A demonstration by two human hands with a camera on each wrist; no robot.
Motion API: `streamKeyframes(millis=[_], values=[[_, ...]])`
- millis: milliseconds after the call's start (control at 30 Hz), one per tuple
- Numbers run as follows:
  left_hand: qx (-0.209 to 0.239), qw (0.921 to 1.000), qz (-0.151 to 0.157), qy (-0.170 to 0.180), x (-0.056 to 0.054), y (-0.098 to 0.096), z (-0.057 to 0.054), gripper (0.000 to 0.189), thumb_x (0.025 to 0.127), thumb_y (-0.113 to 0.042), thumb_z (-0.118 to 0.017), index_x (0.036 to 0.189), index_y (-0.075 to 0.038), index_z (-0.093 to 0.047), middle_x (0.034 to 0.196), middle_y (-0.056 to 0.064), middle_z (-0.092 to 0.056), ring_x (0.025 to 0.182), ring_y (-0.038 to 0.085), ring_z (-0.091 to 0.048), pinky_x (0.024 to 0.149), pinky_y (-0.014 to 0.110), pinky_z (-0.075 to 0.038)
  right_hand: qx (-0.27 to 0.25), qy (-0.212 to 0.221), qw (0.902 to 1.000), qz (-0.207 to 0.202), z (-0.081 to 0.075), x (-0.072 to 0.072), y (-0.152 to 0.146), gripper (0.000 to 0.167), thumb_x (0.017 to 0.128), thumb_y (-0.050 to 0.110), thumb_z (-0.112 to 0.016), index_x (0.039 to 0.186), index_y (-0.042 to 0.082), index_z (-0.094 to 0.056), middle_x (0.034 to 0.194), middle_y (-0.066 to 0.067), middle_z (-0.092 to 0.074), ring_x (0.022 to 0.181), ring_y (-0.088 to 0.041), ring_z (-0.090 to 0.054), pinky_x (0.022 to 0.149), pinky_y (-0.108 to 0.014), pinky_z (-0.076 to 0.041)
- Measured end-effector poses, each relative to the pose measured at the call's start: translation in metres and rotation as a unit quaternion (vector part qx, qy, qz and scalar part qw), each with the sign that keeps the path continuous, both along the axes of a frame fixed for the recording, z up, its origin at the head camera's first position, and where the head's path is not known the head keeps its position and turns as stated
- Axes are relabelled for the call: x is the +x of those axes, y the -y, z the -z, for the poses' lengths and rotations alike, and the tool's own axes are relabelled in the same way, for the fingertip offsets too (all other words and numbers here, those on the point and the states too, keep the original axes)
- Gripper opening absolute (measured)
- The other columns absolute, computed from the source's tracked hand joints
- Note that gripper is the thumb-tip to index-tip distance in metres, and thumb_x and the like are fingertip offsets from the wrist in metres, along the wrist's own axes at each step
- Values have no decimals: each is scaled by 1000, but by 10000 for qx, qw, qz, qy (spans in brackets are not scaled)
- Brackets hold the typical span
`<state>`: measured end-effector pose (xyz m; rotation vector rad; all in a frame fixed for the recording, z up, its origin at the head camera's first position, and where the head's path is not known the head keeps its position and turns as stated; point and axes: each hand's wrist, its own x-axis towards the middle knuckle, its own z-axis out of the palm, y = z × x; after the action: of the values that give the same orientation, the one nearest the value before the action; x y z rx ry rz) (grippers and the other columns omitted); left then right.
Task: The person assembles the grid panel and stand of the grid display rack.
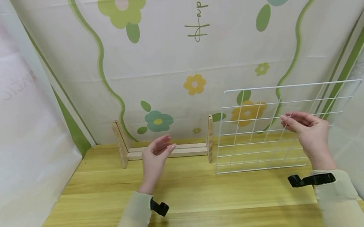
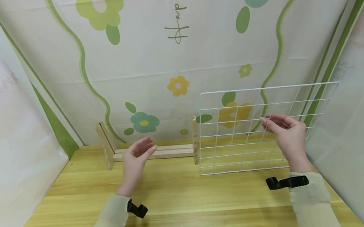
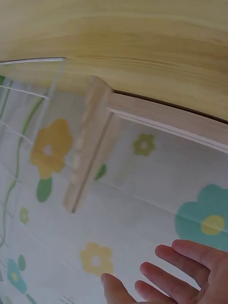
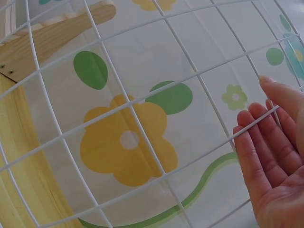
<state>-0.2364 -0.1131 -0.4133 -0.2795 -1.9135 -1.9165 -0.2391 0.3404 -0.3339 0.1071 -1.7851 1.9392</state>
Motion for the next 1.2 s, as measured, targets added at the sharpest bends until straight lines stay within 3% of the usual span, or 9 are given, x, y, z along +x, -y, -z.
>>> streamKeyframes(millis=[200, 500, 800, 1000, 1200], values=[[-248, 9990, -384, -24, 3, 38, -4, 41, 88, -21, -84, 126, -11, -70, 123, 6, -70, 111, 30, -65, 91, 26, -54, -40, -9, 10000, 1, 1, -2, -1, 38, 83, 7, -85, 113, -12, -70, 94, -6, -76, 78, -14, -74, 72, -26, -58], [-487, 9927, -1107, 23, 3, 85, -20, 50, 86, -22, -86, 132, -12, -68, 128, 4, -68, 116, 19, -63, 98, 27, -50, -64, 125, 9999, 26, 2, 0, -1, 40, 84, 8, -85, 114, -12, -69, 94, -5, -76, 80, -14, -74, 73, -26, -58], [-120, 9848, -1732, -24, -8, 132, -32, 58, 85, -15, -87, 136, -5, -63, 134, 13, -64, 124, 29, -59, 105, 36, -47, 27, 75, 10000, 15, 3, 0, -1, 38, 84, 8, -84, 114, -11, -70, 95, -6, -75, 81, -14, -74, 74, -26, -58], [-343, 9803, -1907, 385, -12, 150, -40, 62, 85, -23, -87, 141, -12, -61, 138, 8, -62, 125, 23, -58, 107, 34, -45, -4, 15, 10000, -34, 3, 0, -1, 39, 84, 7, -84, 114, -12, -69, 95, -7, -75, 81, -15, -74, 74, -27, -58], [-1003, 9766, -1701, 850, -20, 163, -43, 77, 87, -32, -84, 152, -14, -47, 150, 7, -51, 135, 25, -50, 111, 34, -40, -68, -31, 10000, -55, 3, -1, -1, 36, 83, 6, -85, 112, -12, -70, 95, -7, -76, 80, -15, -74, 74, -28, -58]])
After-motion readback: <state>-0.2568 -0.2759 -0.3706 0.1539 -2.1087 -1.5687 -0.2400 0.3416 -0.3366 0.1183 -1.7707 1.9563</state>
